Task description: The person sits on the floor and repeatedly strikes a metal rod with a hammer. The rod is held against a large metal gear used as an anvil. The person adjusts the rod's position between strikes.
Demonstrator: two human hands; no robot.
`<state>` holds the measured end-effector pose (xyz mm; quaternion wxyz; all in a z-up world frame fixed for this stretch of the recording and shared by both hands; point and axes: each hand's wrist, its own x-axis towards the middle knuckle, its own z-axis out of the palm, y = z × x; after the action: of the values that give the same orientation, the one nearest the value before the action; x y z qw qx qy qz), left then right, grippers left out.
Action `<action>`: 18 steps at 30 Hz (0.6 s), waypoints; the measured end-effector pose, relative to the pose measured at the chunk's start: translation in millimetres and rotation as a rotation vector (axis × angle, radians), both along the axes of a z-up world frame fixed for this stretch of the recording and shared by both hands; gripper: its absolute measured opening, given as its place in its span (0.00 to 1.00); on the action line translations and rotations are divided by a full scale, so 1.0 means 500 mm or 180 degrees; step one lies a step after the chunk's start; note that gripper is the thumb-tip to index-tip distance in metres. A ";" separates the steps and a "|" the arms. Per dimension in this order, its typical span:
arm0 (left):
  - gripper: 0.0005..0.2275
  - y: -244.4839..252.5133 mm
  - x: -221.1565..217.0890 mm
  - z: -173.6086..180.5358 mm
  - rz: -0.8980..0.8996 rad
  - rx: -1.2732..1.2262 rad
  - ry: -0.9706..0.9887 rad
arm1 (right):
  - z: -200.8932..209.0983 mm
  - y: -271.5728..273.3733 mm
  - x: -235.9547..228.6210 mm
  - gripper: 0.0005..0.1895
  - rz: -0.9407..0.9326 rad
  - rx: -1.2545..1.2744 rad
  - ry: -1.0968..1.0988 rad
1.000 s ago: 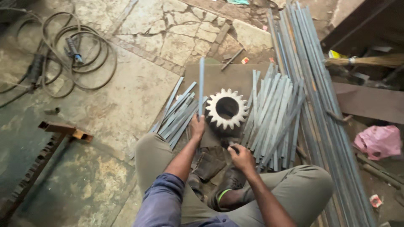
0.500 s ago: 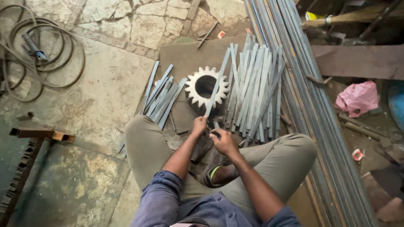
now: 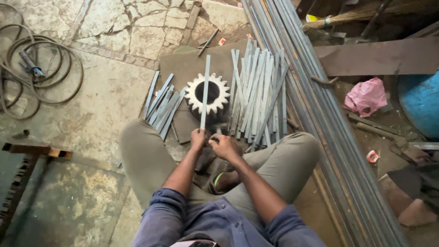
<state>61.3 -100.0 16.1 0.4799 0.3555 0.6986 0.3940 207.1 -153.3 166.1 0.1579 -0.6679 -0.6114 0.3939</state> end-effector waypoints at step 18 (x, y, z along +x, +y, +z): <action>0.13 -0.016 0.049 0.039 0.0053 -0.0398 0.0294 | -0.041 -0.006 0.050 0.16 -0.0048 -0.0131 -0.0070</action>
<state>85.8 -108.1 35.6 0.4651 0.3368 0.7462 0.3369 232.1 -156.5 145.4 0.1403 -0.6799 -0.5998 0.3978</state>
